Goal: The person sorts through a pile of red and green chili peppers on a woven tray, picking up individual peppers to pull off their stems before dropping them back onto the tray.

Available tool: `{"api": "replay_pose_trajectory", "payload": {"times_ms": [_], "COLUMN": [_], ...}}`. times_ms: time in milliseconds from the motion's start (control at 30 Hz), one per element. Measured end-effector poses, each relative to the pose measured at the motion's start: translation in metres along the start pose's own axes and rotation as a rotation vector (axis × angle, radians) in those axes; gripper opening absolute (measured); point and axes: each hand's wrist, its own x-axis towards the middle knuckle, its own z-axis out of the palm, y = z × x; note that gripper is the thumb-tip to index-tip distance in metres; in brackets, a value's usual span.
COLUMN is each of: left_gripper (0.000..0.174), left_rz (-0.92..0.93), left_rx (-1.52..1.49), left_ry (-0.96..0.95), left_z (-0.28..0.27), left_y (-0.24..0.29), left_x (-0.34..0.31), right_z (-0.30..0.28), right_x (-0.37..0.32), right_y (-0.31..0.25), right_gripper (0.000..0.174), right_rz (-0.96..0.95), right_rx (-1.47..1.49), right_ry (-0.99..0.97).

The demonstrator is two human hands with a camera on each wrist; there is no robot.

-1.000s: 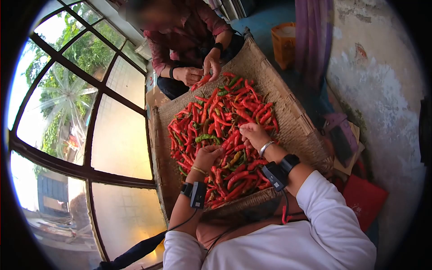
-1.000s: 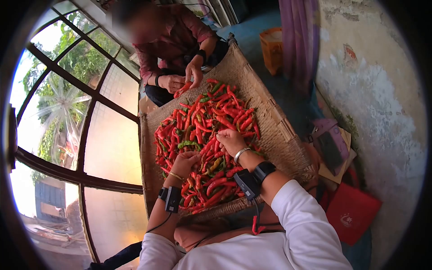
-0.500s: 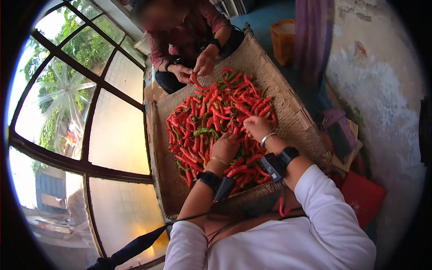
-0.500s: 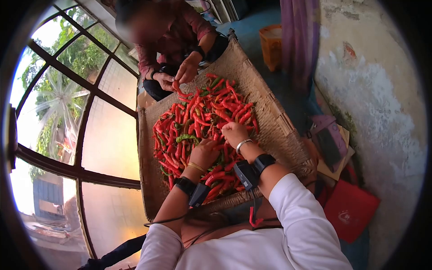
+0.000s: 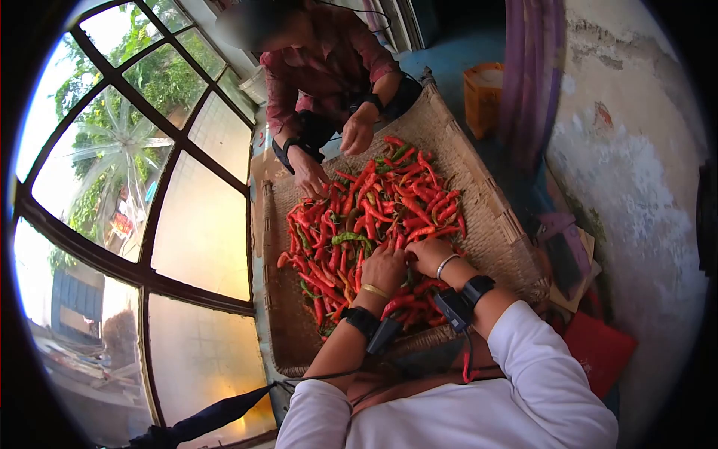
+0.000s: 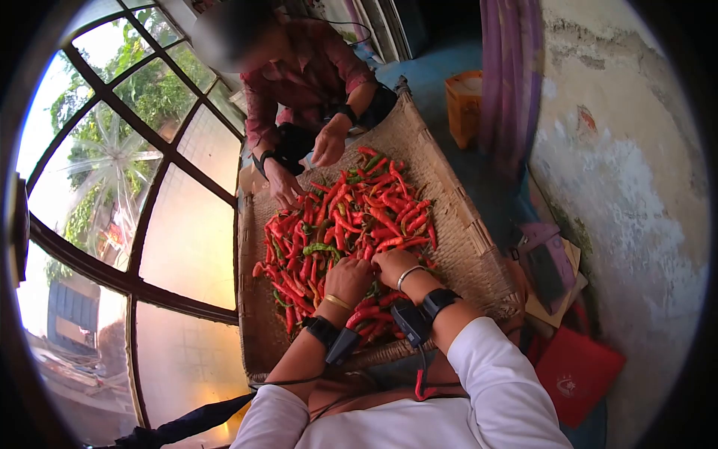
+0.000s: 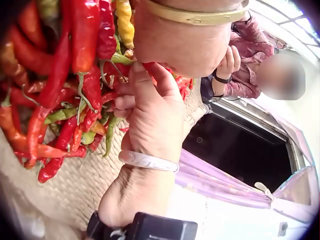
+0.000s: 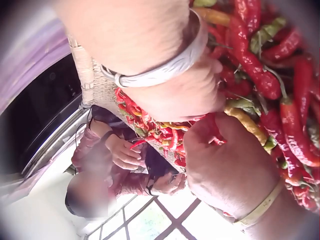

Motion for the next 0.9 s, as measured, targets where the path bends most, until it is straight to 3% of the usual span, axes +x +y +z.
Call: {"api": "replay_pose_trajectory", "payload": {"times_ms": [100,167,233,367,500,567,600,667,700,733,767,833,900], "left_gripper": [0.012,0.012,0.013,0.017,0.024,0.031,0.031,0.038,0.038,0.040,0.042,0.042,0.037], "left_rz": [-0.014,-0.015,-0.186,-0.311,-0.420,-0.533,-0.536,-0.184,-0.187,-0.202,-0.213,-0.150,-0.293], "left_rx": [-0.029,-0.056,-0.177,-0.477,-0.507,-0.935,-0.939,-0.138,-0.144,-0.323,-0.492,-0.529,-0.815], "left_ry": [0.003,0.034,-0.085,-0.044,0.088,0.360,0.362,0.759,0.758,0.438,0.110,-0.147,-0.109], "left_z": [-0.014,-0.027,-0.046,-0.075,-0.087,-0.092,-0.088,-0.072,-0.071,-0.073,-0.071,-0.055,-0.033], "left_y": [0.001,0.000,-0.005,-0.048,-0.096,-0.102,-0.108,-0.114,-0.102,-0.081,-0.062,-0.034,-0.013], "left_x": [0.000,-0.002,-0.008,-0.015,0.011,0.037,0.046,0.051,0.046,0.035,0.022,-0.002,-0.027], "right_z": [-0.007,-0.013,-0.014,-0.016,-0.008,-0.006,-0.006,-0.004,-0.004,0.000,-0.003,-0.011,-0.003], "right_x": [-0.005,-0.008,-0.007,-0.004,0.001,0.000,0.000,0.000,0.002,0.005,0.003,0.001,0.005], "right_y": [-0.006,-0.012,-0.009,-0.009,-0.006,-0.004,-0.003,-0.001,0.002,0.008,0.006,-0.006,-0.004], "right_gripper": [0.020,0.019,0.020,0.021,0.019,0.019,0.018,0.018,0.018,0.017,0.017,0.014,0.012], "right_rz": [-0.016,0.074,0.102,0.169,0.132,0.099,0.073,0.085,0.089,-0.031,-0.025,0.046,0.003], "right_rx": [-0.068,-0.104,-0.095,-0.109,-0.056,0.017,0.096,0.233,0.368,0.391,0.392,0.880,0.998], "right_ry": [-0.008,0.000,-0.012,-0.028,-0.046,-0.016,0.021,0.044,0.080,0.186,0.184,0.079,0.070]}}
